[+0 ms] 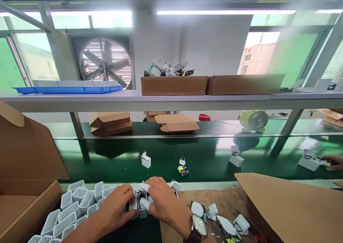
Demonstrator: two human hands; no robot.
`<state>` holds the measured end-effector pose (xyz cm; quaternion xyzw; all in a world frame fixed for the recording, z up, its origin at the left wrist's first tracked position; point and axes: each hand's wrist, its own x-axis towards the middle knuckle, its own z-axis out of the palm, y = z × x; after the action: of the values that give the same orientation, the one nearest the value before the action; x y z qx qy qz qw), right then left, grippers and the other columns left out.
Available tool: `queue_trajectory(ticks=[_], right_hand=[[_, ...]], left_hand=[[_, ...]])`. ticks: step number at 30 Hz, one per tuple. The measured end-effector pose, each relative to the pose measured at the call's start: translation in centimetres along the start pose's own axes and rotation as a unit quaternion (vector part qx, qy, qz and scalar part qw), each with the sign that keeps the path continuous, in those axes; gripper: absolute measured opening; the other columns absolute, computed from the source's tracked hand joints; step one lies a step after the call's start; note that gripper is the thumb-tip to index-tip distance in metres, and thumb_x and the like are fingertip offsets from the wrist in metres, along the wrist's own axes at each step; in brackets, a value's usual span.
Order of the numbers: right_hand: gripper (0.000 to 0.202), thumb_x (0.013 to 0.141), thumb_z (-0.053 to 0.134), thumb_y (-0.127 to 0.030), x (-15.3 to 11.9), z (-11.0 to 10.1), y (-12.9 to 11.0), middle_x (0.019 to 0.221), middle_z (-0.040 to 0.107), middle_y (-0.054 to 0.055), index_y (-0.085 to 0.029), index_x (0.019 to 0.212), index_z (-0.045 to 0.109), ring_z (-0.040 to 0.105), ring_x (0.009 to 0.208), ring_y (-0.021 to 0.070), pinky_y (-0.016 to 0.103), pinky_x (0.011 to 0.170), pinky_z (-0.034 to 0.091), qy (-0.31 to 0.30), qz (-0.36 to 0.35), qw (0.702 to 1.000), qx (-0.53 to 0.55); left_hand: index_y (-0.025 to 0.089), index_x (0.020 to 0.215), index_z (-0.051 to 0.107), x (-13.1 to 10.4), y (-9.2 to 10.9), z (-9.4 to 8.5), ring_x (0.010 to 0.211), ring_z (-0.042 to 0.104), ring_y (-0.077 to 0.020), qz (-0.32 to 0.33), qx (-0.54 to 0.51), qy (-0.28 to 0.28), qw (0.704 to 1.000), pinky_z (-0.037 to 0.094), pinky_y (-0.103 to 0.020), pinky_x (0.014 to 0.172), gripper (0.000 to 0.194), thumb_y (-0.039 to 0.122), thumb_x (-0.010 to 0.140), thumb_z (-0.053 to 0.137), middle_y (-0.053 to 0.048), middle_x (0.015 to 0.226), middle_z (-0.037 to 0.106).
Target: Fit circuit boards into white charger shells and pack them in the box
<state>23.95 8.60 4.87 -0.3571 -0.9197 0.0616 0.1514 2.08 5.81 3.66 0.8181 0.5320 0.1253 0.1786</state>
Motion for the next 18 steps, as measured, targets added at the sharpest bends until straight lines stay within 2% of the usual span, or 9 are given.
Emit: queue_trajectory(ticks=[3, 6, 7, 9, 11, 12, 14, 16, 18], right_hand=[[0.024, 0.072, 0.063, -0.005, 1.1, 2.3, 0.8, 0.109, 0.077, 0.009, -0.018, 0.089, 0.073, 0.064, 0.109, 0.0292, 0.045, 0.104, 0.045, -0.041, -0.036, 0.999, -0.003], [0.024, 0.069, 0.063, -0.005, 0.3, 3.2, 1.2, 0.116, 0.077, 0.009, -0.019, 0.085, 0.075, 0.065, 0.111, 0.0287, 0.050, 0.121, 0.032, -0.061, -0.071, 0.996, -0.007], [0.025, 0.069, 0.063, -0.006, -0.1, 3.2, 1.2, 0.120, 0.076, 0.009, -0.018, 0.087, 0.076, 0.065, 0.113, 0.0289, 0.050, 0.125, 0.027, -0.059, -0.080, 0.995, -0.010], [0.029, 0.068, 0.064, -0.008, -0.8, 3.1, 1.1, 0.121, 0.075, 0.009, -0.018, 0.092, 0.078, 0.065, 0.114, 0.0294, 0.051, 0.128, 0.022, -0.048, -0.089, 0.995, -0.020], [0.032, 0.070, 0.065, -0.010, -1.2, 3.1, 0.8, 0.118, 0.075, 0.009, -0.019, 0.098, 0.078, 0.065, 0.111, 0.0293, 0.052, 0.128, 0.023, -0.034, -0.087, 0.995, -0.031], [0.033, 0.072, 0.065, -0.010, -1.3, 3.2, 0.7, 0.117, 0.075, 0.009, -0.019, 0.100, 0.078, 0.065, 0.109, 0.0289, 0.053, 0.128, 0.024, -0.028, -0.084, 0.995, -0.038], [0.029, 0.075, 0.064, -0.011, -1.5, 3.5, 0.5, 0.111, 0.075, 0.009, -0.020, 0.098, 0.077, 0.066, 0.105, 0.0280, 0.056, 0.127, 0.025, -0.023, -0.082, 0.995, -0.057], [0.020, 0.073, 0.065, -0.012, -1.9, 3.7, 0.3, 0.106, 0.074, 0.009, -0.021, 0.087, 0.076, 0.066, 0.101, 0.0279, 0.058, 0.125, 0.027, -0.013, -0.090, 0.993, -0.069], [0.019, 0.068, 0.064, -0.009, -2.5, 3.6, 0.1, 0.106, 0.074, 0.009, -0.021, 0.080, 0.074, 0.065, 0.099, 0.0283, 0.059, 0.120, 0.034, 0.035, -0.093, 0.993, -0.062]], left_hand=[[0.023, 0.087, 0.057, 0.2, -0.7, 0.0, 0.106, 0.061, -0.0302, -0.025, 0.000, 0.000, 1.000, 0.047, -0.043, 0.094, 0.017, 0.029, 0.085, 0.073, -0.008, 0.110, 0.067], [0.023, 0.095, 0.060, 0.5, -1.1, -0.1, 0.107, 0.062, -0.0300, -0.042, -0.016, -0.013, 0.999, 0.048, -0.042, 0.094, 0.017, 0.027, 0.085, 0.072, -0.008, 0.114, 0.067], [0.024, 0.105, 0.061, 0.7, -1.2, -0.2, 0.111, 0.062, -0.0298, -0.043, -0.026, -0.017, 0.999, 0.049, -0.041, 0.096, 0.023, 0.026, 0.085, 0.072, -0.008, 0.119, 0.067], [0.027, 0.133, 0.055, 1.3, -1.3, -0.4, 0.122, 0.060, -0.0296, -0.038, -0.048, -0.028, 0.998, 0.048, -0.040, 0.103, 0.053, 0.024, 0.083, 0.072, -0.009, 0.134, 0.063], [0.028, 0.153, 0.040, 1.9, -1.3, -0.7, 0.133, 0.056, -0.0295, -0.027, -0.069, -0.050, 0.996, 0.046, -0.040, 0.111, 0.081, 0.022, 0.080, 0.074, -0.010, 0.145, 0.058], [0.028, 0.158, 0.037, 2.2, -1.3, -0.9, 0.135, 0.055, -0.0298, -0.021, -0.074, -0.063, 0.995, 0.045, -0.041, 0.113, 0.088, 0.022, 0.079, 0.076, -0.011, 0.147, 0.057], [0.026, 0.159, 0.039, 2.7, -1.3, -1.2, 0.136, 0.054, -0.0315, -0.011, -0.077, -0.086, 0.993, 0.045, -0.042, 0.114, 0.093, 0.024, 0.075, 0.080, -0.011, 0.147, 0.059], [0.026, 0.155, 0.046, 3.0, -1.2, -1.5, 0.135, 0.055, -0.0339, 0.003, -0.066, -0.099, 0.993, 0.046, -0.043, 0.112, 0.094, 0.030, 0.070, 0.085, -0.010, 0.145, 0.061], [0.026, 0.152, 0.050, 3.2, -0.9, -1.6, 0.135, 0.054, -0.0384, 0.015, -0.044, -0.103, 0.994, 0.046, -0.047, 0.111, 0.096, 0.036, 0.066, 0.090, -0.011, 0.146, 0.062]])
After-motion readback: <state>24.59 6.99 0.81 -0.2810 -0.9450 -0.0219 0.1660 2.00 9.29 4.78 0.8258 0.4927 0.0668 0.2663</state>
